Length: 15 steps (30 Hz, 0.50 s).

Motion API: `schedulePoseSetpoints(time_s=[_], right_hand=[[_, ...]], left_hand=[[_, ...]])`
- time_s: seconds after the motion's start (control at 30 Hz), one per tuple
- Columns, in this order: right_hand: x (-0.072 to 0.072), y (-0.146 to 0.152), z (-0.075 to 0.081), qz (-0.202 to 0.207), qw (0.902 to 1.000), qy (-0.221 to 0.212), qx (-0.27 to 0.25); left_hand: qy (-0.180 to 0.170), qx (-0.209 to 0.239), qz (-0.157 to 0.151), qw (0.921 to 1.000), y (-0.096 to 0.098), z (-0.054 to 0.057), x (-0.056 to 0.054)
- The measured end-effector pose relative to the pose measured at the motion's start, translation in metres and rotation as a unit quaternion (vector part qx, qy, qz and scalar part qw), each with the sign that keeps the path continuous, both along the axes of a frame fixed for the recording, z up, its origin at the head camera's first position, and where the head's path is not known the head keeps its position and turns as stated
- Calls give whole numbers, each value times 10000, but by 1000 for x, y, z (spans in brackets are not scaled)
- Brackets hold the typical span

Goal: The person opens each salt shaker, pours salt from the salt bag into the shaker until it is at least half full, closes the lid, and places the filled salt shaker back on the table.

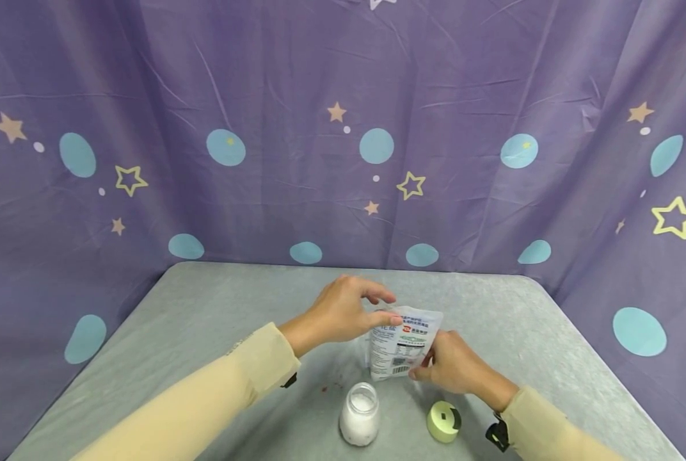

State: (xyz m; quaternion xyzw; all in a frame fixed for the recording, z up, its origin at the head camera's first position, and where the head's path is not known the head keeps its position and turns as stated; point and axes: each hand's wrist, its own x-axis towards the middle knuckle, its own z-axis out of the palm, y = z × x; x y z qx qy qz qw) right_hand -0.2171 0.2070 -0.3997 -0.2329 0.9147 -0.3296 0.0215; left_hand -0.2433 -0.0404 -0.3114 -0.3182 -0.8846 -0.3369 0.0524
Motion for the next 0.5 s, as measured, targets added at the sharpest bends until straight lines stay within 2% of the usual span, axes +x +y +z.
schedulePoseSetpoints(time_s=[0.2, 0.5], right_hand=[[4, 4, 0, -72, 9997, 113, 204], [10, 7, 5, -253, 9990, 317, 195]], left_hand=[[75, 78, 114, 9999, -10, -4, 2], [516, 450, 88, 9976, -27, -16, 5]])
